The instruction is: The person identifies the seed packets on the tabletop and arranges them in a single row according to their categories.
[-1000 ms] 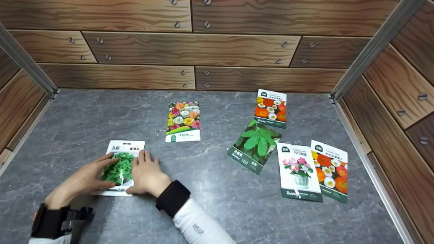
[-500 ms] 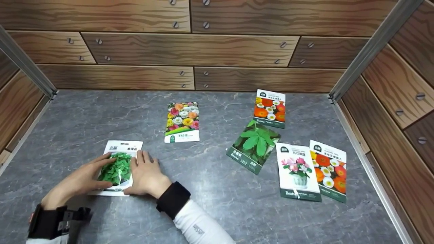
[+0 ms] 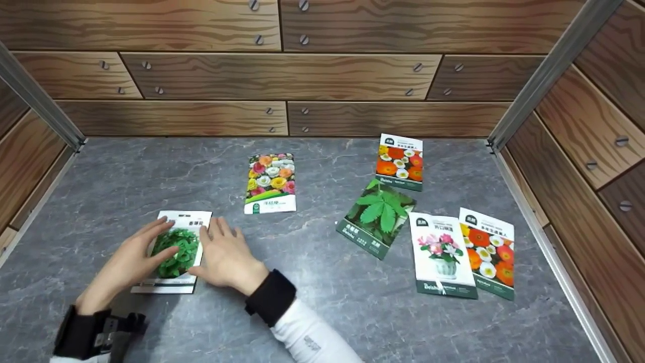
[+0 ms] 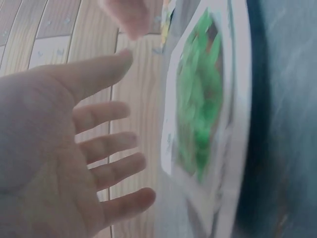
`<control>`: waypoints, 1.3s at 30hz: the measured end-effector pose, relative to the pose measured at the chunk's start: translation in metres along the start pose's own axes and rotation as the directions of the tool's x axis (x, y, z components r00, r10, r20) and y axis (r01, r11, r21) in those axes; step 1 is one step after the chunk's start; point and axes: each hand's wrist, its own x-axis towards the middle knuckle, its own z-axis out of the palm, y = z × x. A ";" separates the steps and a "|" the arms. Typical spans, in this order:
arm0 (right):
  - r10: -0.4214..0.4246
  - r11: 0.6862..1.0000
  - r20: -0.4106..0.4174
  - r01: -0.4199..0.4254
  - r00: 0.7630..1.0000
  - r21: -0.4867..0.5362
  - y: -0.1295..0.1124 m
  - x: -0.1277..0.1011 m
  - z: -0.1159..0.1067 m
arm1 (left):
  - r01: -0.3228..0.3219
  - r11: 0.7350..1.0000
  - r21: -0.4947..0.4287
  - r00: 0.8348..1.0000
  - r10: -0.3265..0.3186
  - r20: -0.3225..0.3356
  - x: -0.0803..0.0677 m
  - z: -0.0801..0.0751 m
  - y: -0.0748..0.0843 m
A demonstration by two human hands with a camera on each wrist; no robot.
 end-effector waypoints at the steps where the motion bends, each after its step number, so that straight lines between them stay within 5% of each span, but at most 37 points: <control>1: 0.004 1.000 -0.003 -0.004 1.000 -0.001 0.004 -0.003 -0.002 | -0.008 1.000 0.009 1.000 0.008 -0.019 0.001 0.003 0.003; 14: 0.087 0.988 -0.090 -0.075 0.992 0.132 0.066 -0.042 -0.012 | -0.083 0.994 0.070 0.973 0.096 -0.208 0.003 0.044 0.034; 22: 0.144 0.976 -0.146 -0.116 0.979 0.182 0.095 -0.052 -0.014 | -0.120 0.991 0.054 0.952 0.130 -0.276 0.008 0.055 0.055; 26: 0.166 0.970 -0.163 -0.131 0.973 0.204 0.106 -0.052 -0.015 | -0.146 0.989 0.038 0.945 0.151 -0.292 0.015 0.062 0.067; 33: 0.223 0.956 -0.205 -0.173 0.953 0.236 0.126 -0.049 -0.017 | -0.150 0.988 -0.037 0.962 0.137 -0.235 0.033 0.078 0.093; 39: 0.226 0.951 -0.205 -0.170 0.952 0.259 0.134 -0.042 -0.024 | -0.151 0.985 -0.082 0.959 0.126 -0.252 0.048 0.089 0.108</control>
